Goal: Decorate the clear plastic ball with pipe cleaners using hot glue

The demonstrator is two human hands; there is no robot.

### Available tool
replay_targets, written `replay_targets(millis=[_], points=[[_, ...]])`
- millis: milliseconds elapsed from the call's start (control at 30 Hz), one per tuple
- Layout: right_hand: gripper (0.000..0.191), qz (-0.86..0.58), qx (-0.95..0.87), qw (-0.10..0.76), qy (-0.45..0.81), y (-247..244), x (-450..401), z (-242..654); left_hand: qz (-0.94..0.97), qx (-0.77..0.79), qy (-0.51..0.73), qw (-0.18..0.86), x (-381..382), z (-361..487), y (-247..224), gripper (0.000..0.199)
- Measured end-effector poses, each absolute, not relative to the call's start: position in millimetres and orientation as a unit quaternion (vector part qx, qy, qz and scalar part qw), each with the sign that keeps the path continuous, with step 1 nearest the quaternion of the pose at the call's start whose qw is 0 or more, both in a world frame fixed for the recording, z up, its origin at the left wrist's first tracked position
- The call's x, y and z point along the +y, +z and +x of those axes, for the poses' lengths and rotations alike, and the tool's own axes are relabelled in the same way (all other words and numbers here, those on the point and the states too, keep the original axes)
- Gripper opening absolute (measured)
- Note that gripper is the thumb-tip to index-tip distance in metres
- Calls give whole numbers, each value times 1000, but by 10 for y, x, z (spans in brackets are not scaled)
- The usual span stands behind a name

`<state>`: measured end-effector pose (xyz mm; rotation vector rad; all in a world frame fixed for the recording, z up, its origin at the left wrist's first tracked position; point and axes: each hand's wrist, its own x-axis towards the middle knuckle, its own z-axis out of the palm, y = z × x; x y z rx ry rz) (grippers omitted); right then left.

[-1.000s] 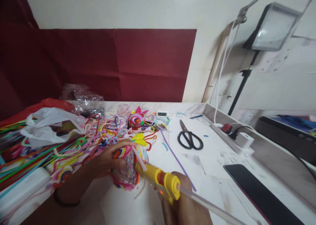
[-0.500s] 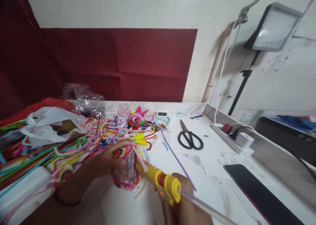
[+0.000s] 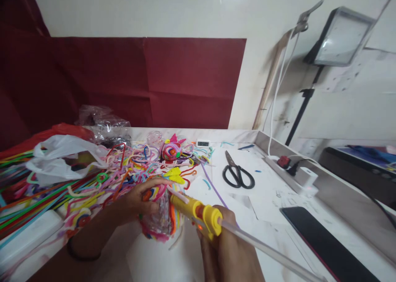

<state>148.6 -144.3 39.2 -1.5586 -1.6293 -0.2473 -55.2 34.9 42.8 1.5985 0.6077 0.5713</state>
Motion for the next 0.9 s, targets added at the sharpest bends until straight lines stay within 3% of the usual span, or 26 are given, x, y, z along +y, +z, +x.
replay_targets(millis=[267, 467, 700, 900], points=[[7, -615, -638, 456, -86, 380, -1315, 1417, 693, 260, 240, 628, 363, -554, 415, 64], [16, -648, -586, 486, -40, 274, -1309, 1397, 699, 256, 244, 621, 362, -546, 420, 65], [42, -643, -506, 534, 216, 228, -1390, 1535, 695, 258, 252, 622, 376, -567, 362, 71], [45, -651, -398, 523, 379, 424, -1456, 1622, 682, 266, 247, 635, 371, -580, 383, 71]])
